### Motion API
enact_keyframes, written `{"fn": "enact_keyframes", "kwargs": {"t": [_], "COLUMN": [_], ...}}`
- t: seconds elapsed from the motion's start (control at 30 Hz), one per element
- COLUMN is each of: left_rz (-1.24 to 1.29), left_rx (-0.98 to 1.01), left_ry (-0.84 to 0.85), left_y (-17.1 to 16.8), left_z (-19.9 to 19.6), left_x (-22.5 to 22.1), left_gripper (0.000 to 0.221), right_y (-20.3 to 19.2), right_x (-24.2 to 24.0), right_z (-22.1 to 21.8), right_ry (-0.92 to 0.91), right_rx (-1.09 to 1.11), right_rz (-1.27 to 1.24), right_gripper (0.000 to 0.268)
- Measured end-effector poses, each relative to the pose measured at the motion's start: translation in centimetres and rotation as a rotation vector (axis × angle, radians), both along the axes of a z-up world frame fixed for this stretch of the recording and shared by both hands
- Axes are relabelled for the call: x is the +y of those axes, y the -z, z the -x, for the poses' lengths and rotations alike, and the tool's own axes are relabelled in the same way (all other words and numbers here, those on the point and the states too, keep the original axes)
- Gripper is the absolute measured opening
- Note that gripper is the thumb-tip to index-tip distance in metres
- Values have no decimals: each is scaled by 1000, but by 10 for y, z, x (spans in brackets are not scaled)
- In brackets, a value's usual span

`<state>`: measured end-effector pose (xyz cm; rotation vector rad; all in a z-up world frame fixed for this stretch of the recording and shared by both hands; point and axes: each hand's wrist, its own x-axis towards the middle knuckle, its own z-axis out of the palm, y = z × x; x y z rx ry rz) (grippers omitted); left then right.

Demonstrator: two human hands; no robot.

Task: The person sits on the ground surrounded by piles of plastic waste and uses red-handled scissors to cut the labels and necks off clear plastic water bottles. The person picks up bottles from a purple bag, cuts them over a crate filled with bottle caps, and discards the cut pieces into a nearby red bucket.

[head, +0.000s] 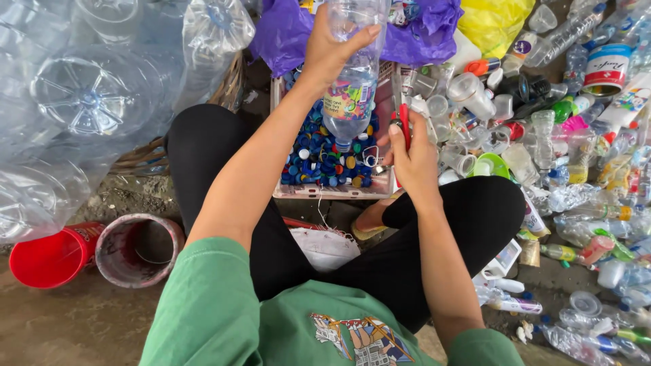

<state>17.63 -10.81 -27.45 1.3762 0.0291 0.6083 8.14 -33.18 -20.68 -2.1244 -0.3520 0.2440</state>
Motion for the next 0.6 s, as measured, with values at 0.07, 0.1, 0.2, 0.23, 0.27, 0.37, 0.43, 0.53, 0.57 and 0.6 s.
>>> {"fn": "enact_keyframes", "kwargs": {"t": [0.07, 0.1, 0.2, 0.23, 0.27, 0.37, 0.43, 0.53, 0.57, 0.6], "left_rz": [-6, -7, -55, -50, -44, -62, -43, -1, 20, 20], "left_rx": [-2, 1, 26, 19, 11, -49, -44, -58, -80, -86], "left_ry": [-32, -33, -94, -109, -124, -143, -147, -155, -156, -157], "left_y": [5, 3, -4, -5, -7, -8, -13, -12, -11, -15], "left_z": [-4, -1, 5, 7, 8, 7, 10, 7, 3, 3], "left_x": [-1, -2, -5, -4, -3, -4, -5, 1, 4, 4], "left_gripper": [64, 64, 67, 67, 68, 64, 62, 58, 57, 57], "right_y": [1, 6, 15, 11, 8, 9, 8, 14, 17, 21], "right_x": [7, 10, 18, 19, 21, 23, 25, 23, 21, 20], "right_z": [3, 4, 8, 7, 7, 9, 14, 20, 21, 19], "right_ry": [-33, -34, -37, -36, -36, -61, -56, -49, -44, -44], "right_rx": [-108, -105, -437, -421, -404, -487, -485, -443, -405, -411], "right_rz": [-39, -40, 281, 281, 281, 368, 389, 443, 476, 475], "right_gripper": [37, 37, 43, 43, 43, 40, 40, 40, 41, 41]}}
